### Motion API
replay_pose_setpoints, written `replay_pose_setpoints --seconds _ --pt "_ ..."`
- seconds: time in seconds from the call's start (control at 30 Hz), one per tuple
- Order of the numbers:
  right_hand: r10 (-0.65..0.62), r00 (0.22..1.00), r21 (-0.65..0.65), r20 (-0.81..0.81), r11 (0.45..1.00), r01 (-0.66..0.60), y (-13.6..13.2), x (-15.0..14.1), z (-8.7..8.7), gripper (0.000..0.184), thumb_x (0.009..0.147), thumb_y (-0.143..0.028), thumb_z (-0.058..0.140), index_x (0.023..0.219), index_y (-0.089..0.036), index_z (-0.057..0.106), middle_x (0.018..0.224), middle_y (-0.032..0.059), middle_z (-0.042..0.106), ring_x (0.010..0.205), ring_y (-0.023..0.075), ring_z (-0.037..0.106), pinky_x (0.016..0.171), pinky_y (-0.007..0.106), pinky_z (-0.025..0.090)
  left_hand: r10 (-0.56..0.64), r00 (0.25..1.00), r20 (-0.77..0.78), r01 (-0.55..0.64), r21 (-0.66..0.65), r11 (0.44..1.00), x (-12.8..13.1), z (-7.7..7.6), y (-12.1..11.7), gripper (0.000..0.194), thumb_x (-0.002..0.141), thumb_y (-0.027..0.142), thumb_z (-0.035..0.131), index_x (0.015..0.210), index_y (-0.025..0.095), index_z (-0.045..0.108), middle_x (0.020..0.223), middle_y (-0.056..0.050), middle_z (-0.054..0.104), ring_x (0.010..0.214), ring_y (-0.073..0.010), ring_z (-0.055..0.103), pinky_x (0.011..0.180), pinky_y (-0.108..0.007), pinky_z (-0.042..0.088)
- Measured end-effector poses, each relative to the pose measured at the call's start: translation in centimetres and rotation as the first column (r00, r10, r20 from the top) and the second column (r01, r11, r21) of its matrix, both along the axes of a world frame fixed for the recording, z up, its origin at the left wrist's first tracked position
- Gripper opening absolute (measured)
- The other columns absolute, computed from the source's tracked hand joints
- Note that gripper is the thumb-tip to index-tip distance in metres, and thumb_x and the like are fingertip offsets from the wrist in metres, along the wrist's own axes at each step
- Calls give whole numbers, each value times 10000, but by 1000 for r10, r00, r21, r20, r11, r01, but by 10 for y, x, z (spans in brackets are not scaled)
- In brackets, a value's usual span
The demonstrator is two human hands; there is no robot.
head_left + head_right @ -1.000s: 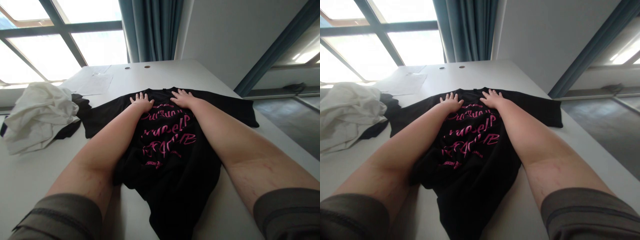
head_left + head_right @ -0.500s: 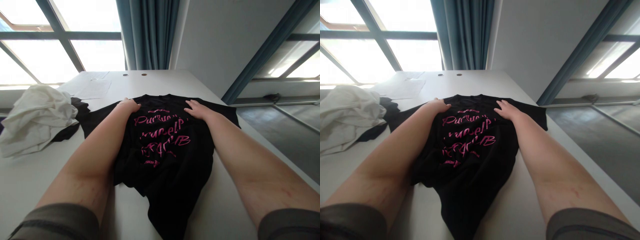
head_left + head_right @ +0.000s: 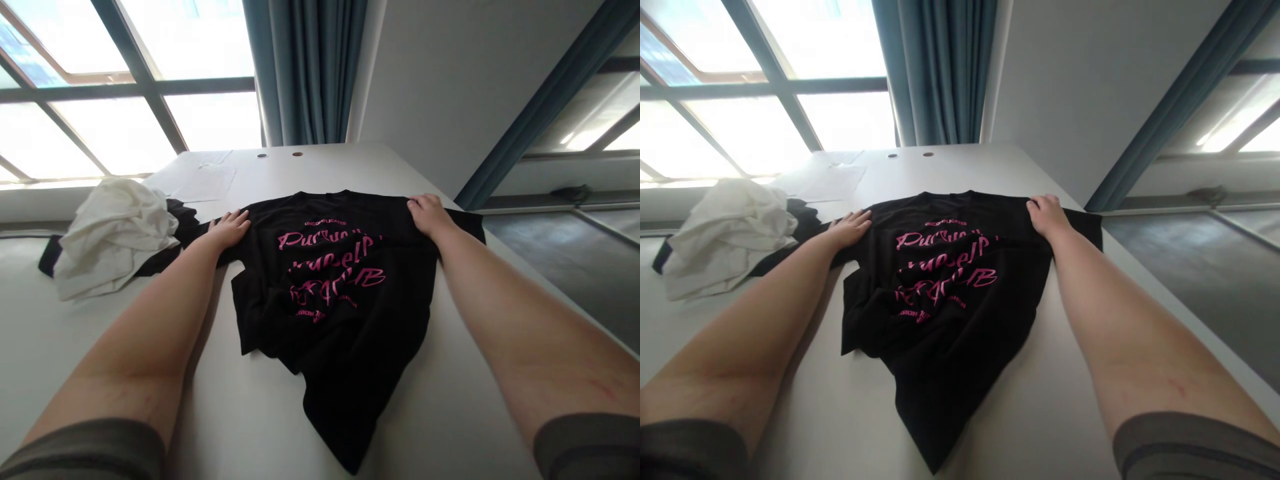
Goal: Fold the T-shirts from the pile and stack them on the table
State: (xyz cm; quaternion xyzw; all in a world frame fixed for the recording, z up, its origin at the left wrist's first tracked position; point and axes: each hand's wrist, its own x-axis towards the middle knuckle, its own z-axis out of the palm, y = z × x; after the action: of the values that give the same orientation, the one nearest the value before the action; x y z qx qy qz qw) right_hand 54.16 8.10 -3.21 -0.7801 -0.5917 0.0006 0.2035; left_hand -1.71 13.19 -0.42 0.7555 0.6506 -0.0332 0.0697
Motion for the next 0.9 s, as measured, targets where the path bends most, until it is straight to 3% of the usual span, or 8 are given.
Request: replay_pose_setpoints --seconds 0.1,0.17,0.37,0.47,0.57,0.77,0.9 --pt "-53 999 -42 -9 998 52 1 8 -1 580 1083 -438 367 1528 -147 599 1468 170 558 1421 318 510 1264 466 391 74 996 47 -75 24 997 -2 -1 9 776 1014 575 91 1722 257 122 1781 -27 136 1671 -260 122 1362 -624 161" --pt "-53 999 -66 14 996 54 4 14 -4 576 1069 -446 398 1517 -161 621 1460 165 567 1384 329 545 1247 475 410 94 991 90 -97 29 995 -6 -2 15 793 1013 581 60 1722 231 121 1776 -43 161 1669 -238 138 1376 -572 157" --pt "28 995 -159 99 987 -12 18 22 -14 597 1077 -416 355 1571 -170 584 1595 109 450 1521 266 407 1330 403 290 12 1000 2 -12 29 1000 -17 -8 27 716 1031 480 119 1703 259 234 1787 -36 121 1670 -289 121 1353 -639 161" --pt "12 994 -195 113 981 10 25 25 -18 624 1074 -430 370 1633 -189 507 1650 109 366 1555 291 348 1325 474 283 35 999 37 -37 42 998 -16 -8 26 752 1025 528 145 1707 219 207 1787 -56 136 1669 -294 119 1364 -621 144" --pt "10 992 -196 123 981 14 26 25 -19 628 1062 -440 397 1636 -208 499 1646 112 372 1542 325 359 1295 541 312 58 996 73 -63 61 996 -13 -6 22 761 1019 565 174 1691 221 267 1778 -72 190 1663 -294 149 1369 -602 155" --pt "42 994 -28 102 999 -39 -5 0 2 545 1018 -379 476 1476 -145 659 1490 154 522 1410 296 499 1277 397 375 44 993 108 -63 178 982 -8 1 4 682 1010 600 246 1604 322 434 1748 -75 273 1636 -344 213 1335 -677 182" --pt "157 978 147 140 973 -178 -43 -43 25 478 997 -316 454 1347 -127 720 1394 170 559 1364 293 515 1281 395 367 -62 984 164 3 336 942 2 12 -32 590 1014 561 305 1502 339 552 1656 -73 421 1532 -356 387 1281 -622 331"
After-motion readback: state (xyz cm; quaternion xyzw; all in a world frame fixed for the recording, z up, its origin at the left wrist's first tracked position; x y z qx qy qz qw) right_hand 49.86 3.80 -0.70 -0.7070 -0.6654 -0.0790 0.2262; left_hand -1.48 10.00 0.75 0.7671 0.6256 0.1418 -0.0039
